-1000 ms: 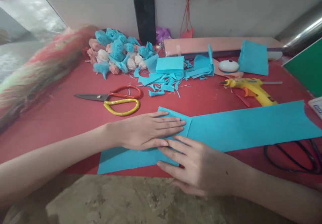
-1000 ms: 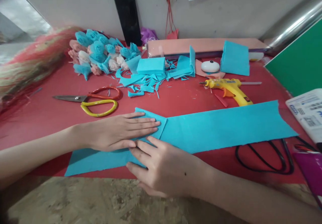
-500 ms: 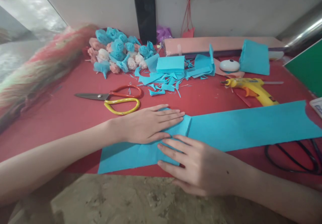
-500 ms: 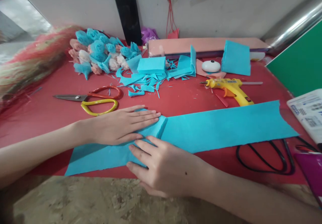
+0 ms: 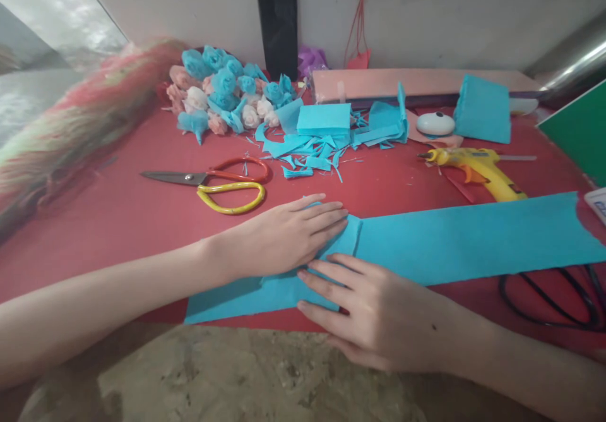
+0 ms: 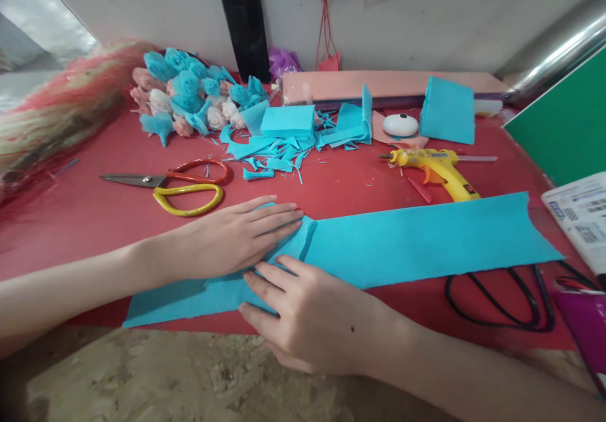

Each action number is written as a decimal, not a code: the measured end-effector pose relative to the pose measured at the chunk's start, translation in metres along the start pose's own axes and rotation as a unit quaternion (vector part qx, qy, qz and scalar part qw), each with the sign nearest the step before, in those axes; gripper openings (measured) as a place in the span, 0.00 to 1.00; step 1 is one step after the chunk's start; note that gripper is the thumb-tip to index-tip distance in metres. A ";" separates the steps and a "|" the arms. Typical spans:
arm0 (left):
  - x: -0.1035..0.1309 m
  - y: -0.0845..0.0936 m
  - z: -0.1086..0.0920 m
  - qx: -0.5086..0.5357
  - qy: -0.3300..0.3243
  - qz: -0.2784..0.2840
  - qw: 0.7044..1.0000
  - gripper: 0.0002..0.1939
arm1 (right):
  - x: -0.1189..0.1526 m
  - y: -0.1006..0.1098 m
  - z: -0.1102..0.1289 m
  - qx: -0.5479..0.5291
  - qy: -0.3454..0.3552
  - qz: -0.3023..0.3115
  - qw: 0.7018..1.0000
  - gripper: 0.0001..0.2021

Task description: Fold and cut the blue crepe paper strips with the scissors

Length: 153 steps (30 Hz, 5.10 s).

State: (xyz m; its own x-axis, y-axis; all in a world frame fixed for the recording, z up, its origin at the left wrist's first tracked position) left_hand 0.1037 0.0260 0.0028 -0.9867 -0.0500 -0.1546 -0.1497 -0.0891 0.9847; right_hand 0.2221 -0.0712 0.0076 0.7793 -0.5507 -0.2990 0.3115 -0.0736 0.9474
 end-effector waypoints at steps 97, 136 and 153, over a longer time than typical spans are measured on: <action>0.024 -0.002 0.005 0.033 0.079 0.019 0.996 0.36 | 0.008 -0.011 -0.007 0.200 -0.274 0.017 0.941 0.44; 0.036 0.013 -0.013 -0.074 0.032 -0.059 0.995 0.33 | -0.004 0.017 -0.080 -0.213 -0.409 -0.125 0.879 0.10; 0.036 0.013 0.007 0.577 0.283 -0.093 0.760 0.25 | -0.014 0.033 -0.062 -0.272 -0.370 -0.111 0.881 0.07</action>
State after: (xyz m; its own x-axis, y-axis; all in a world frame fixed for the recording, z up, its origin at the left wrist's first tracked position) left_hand 0.0658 0.0297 0.0109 -0.8053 -0.5928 0.0126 -0.5614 0.7692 0.3051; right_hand 0.2549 -0.0147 0.0361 0.1609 -0.9793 -0.1228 0.7832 0.0509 0.6197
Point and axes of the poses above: each hand's wrist, its own x-axis away from the middle knuckle, its own y-axis out of the back of the hand, z = x × y, the point moved 3 cm from there along -x, towards the middle knuckle, and after that the axes turned 5 degrees about -z, right-handed, at the moved point
